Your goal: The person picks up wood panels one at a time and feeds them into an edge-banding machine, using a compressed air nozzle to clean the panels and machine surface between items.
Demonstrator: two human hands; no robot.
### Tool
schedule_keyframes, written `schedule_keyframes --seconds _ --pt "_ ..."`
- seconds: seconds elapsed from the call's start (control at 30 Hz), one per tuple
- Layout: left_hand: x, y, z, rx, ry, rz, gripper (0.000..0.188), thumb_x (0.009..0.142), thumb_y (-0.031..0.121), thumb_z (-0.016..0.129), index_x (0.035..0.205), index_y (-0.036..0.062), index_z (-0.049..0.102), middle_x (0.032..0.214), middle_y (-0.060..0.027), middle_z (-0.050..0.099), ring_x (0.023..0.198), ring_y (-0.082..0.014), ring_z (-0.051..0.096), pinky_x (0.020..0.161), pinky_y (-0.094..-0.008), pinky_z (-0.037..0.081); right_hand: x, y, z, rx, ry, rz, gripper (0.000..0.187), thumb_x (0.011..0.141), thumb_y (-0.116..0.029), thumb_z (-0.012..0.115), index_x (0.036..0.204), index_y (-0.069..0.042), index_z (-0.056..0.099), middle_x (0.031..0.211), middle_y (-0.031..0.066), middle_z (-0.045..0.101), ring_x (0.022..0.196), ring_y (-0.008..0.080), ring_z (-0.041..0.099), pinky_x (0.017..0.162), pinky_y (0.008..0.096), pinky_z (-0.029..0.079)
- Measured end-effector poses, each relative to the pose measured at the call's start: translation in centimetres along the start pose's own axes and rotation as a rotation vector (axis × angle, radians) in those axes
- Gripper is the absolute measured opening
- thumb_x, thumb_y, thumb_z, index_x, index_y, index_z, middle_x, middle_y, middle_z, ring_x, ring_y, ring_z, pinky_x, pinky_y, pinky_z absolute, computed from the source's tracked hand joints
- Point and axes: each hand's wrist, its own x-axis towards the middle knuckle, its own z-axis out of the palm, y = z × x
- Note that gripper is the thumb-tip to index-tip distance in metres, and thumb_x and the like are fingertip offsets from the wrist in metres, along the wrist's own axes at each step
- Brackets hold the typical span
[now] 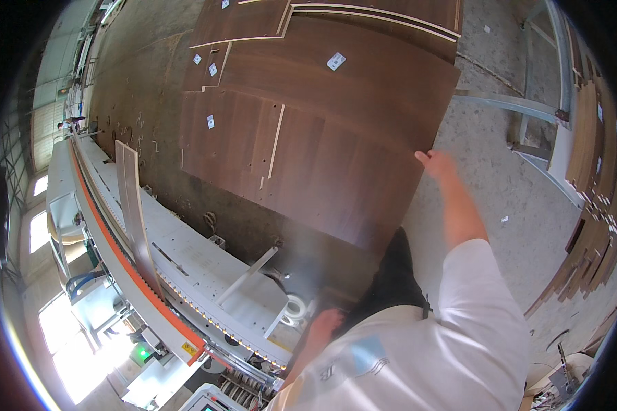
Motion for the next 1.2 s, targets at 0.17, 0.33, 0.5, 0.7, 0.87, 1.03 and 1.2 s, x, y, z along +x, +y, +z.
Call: schedule_keyframes --seconds 0.17,0.33,0.5,0.7,0.87,1.03,1.2 --pt "-0.8 1.3 0.8 0.092 0.011 -0.049 0.032 0.103 0.021 0.057 0.127 0.0005 0.061 0.108 -0.0105 0.073 0.093 -0.0159 0.069 0.087 -0.0302 0.054 -7.1 -1.3 5.3 0.032 -0.090 0.052 0.061 0.091 -0.064 0.059 0.091 -0.003 0.070 0.088 0.0132 0.072 0.087 0.0283 0.068 0.080 0.0428 0.051" --pt "-0.8 0.6 1.2 0.244 0.005 -0.014 0.031 0.103 0.023 0.055 0.126 0.0022 0.062 0.106 -0.0091 0.074 0.094 -0.0151 0.069 0.086 -0.0302 0.054 -13.4 -3.6 6.9 0.189 -0.069 0.259 0.058 0.079 -0.060 0.075 0.086 -0.003 0.067 0.082 0.0122 0.069 0.082 0.0257 0.066 0.078 0.0391 0.051" --pt "-0.1 0.2 0.1 0.086 0.016 -0.081 0.031 0.104 0.024 0.054 0.125 0.0029 0.063 0.106 -0.0087 0.074 0.093 -0.0139 0.068 0.084 -0.0289 0.053 -8.6 0.3 9.5 0.459 0.403 0.285 0.059 0.075 -0.054 0.083 0.096 -0.002 0.063 0.086 0.0105 0.066 0.080 0.0236 0.063 0.074 0.0380 0.051" --pt "0.7 -2.2 -0.3 0.118 0.005 0.018 0.031 0.103 0.023 0.055 0.125 0.0019 0.063 0.106 -0.0090 0.074 0.093 -0.0153 0.068 0.086 -0.0297 0.053 -1.6 1.0 6.6 0.987 0.233 0.399 0.060 0.085 -0.054 0.075 0.112 -0.003 0.058 0.092 0.0050 0.059 0.080 0.0222 0.059 0.075 0.0386 0.054" --pt "1.7 -4.3 -1.1 0.161 -0.044 0.067 0.031 0.103 0.022 0.056 0.125 0.0013 0.063 0.105 -0.0107 0.074 0.095 -0.0164 0.069 0.088 -0.0306 0.053 -2.8 3.2 6.3 0.929 0.024 0.433 0.062 0.088 -0.056 0.072 0.119 -0.004 0.056 0.107 0.0059 0.056 0.097 0.0215 0.056 0.084 0.0466 0.056" --pt "3.4 -5.8 -2.9 0.224 -0.113 0.121 0.031 0.102 0.022 0.057 0.124 0.0014 0.063 0.104 -0.0105 0.074 0.094 -0.0165 0.069 0.087 -0.0310 0.054 -11.6 6.8 9.8 1.046 -0.107 0.504 0.072 0.089 -0.057 0.070 0.136 -0.005 0.050 0.122 0.0073 0.055 0.110 0.0235 0.053 0.092 0.0538 0.054" --pt "6.4 -5.1 -4.3 0.409 -0.154 0.130 0.032 0.101 0.026 0.059 0.122 0.0037 0.065 0.099 -0.0079 0.073 0.086 -0.0154 0.068 0.082 -0.0310 0.054 -19.1 13.8 12.5 1.261 0.100 0.754 0.082 0.089 -0.060 0.068 0.146 -0.008 0.040 0.146 0.0084 0.044 0.127 0.0289 0.047 0.099 0.0614 0.046"
